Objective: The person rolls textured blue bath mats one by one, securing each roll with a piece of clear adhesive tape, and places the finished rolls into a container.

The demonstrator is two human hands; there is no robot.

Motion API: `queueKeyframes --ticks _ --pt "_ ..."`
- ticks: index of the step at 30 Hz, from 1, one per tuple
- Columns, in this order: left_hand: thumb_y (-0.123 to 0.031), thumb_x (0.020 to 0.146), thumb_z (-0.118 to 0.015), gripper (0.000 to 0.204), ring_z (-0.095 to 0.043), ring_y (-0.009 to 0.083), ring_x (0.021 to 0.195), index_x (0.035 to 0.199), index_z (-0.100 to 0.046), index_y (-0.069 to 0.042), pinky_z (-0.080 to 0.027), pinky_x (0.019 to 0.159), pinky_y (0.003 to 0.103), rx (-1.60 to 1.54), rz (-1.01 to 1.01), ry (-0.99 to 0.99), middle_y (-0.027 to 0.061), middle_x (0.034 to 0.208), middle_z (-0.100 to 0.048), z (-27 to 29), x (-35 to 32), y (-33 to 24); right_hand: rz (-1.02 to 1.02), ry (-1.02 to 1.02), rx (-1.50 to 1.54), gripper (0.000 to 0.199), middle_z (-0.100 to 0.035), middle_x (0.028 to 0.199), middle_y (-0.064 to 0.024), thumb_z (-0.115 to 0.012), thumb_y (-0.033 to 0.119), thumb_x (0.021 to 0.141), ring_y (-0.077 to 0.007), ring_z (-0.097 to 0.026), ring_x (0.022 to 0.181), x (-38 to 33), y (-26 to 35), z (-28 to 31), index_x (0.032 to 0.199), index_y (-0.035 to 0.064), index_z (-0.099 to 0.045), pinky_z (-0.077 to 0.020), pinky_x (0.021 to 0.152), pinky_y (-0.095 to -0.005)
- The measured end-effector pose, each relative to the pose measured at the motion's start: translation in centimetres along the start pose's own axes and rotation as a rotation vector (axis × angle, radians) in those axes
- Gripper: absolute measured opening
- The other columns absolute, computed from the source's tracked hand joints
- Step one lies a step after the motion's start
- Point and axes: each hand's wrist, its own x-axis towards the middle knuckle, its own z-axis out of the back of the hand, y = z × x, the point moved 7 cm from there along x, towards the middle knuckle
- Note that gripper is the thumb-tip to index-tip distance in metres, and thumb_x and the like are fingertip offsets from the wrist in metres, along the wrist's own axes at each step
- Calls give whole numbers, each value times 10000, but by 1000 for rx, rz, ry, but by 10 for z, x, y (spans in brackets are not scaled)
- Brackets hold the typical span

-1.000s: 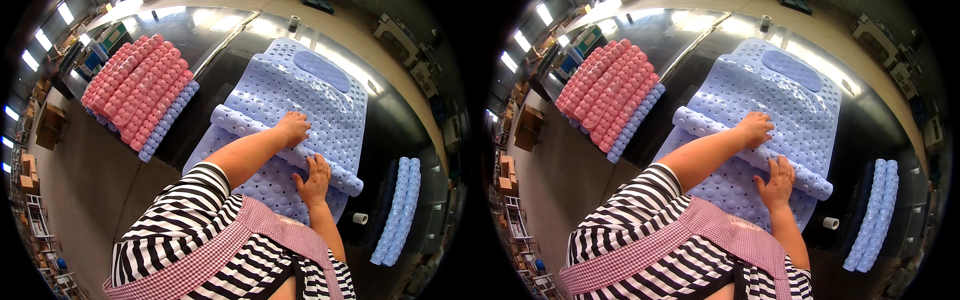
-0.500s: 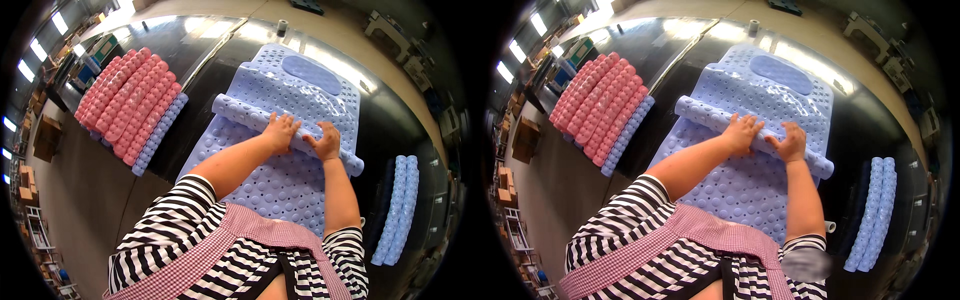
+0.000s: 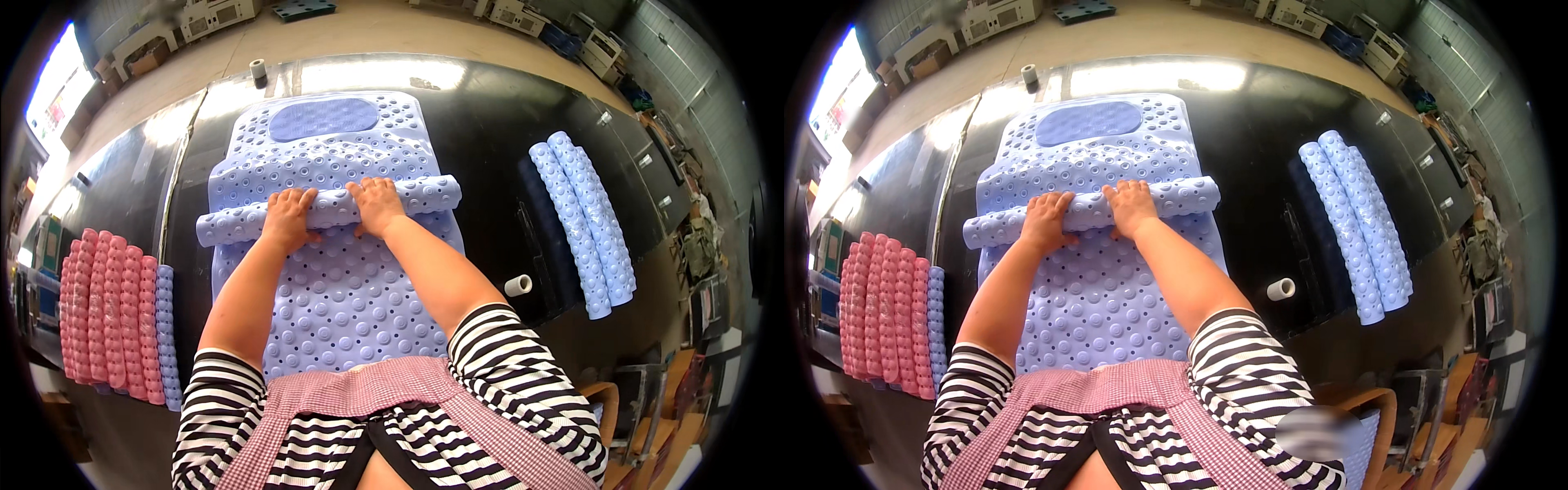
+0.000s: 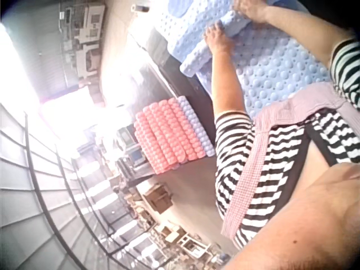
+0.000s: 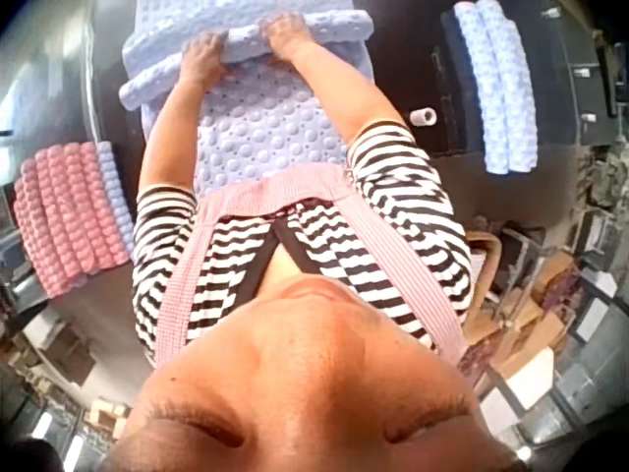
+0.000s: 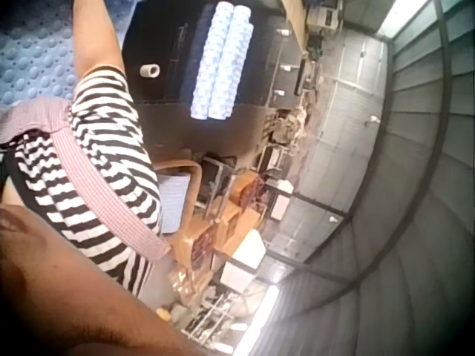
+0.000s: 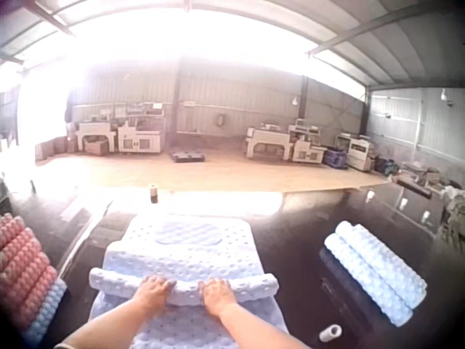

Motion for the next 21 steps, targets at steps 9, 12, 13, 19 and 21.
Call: queueKeyframes --ticks 9,12,13,19,21 --pt "-328 653 -898 903 -591 359 1095 1443 -482 -193 -442 948 476 4 40 228 148 1129 -599 55 -50 -39 285 -331 92 388 -658 1024 -137 -596 97 835 -325 -612 1024 -87 27 52 1220 123 -634 -456 926 -459" --pt "-381 682 -878 885 -584 358 1129 1453 -497 -176 -426 983 501 -117 26 255 149 1203 -596 61 -144 -79 345 -254 118 398 -630 1060 -144 -559 137 870 -321 -597 1026 -170 63 33 1263 129 -617 -443 935 -467" --pt "-381 682 -878 885 -584 358 1129 1453 -497 -176 -426 983 501 -123 32 278 149 1203 -596 66 -156 -83 298 -275 115 425 -619 1127 -161 -590 167 876 -337 -585 1087 -194 64 18 1299 126 -607 -435 968 -480" --pt "-482 907 -666 412 -682 355 968 933 -811 -98 -471 907 484 -151 544 211 155 962 -747 95 -214 39 332 -154 518 586 -639 1278 -168 -783 386 810 -345 -600 1193 -232 43 48 1294 82 -656 -424 1044 -507" --pt "-435 986 -590 456 -669 366 1013 802 -782 -64 -502 880 480 -63 680 173 190 1064 -725 104 -256 96 126 -304 385 449 -701 1151 -176 -729 381 869 -383 -651 1058 -243 -5 63 1161 40 -711 -439 1020 -520"
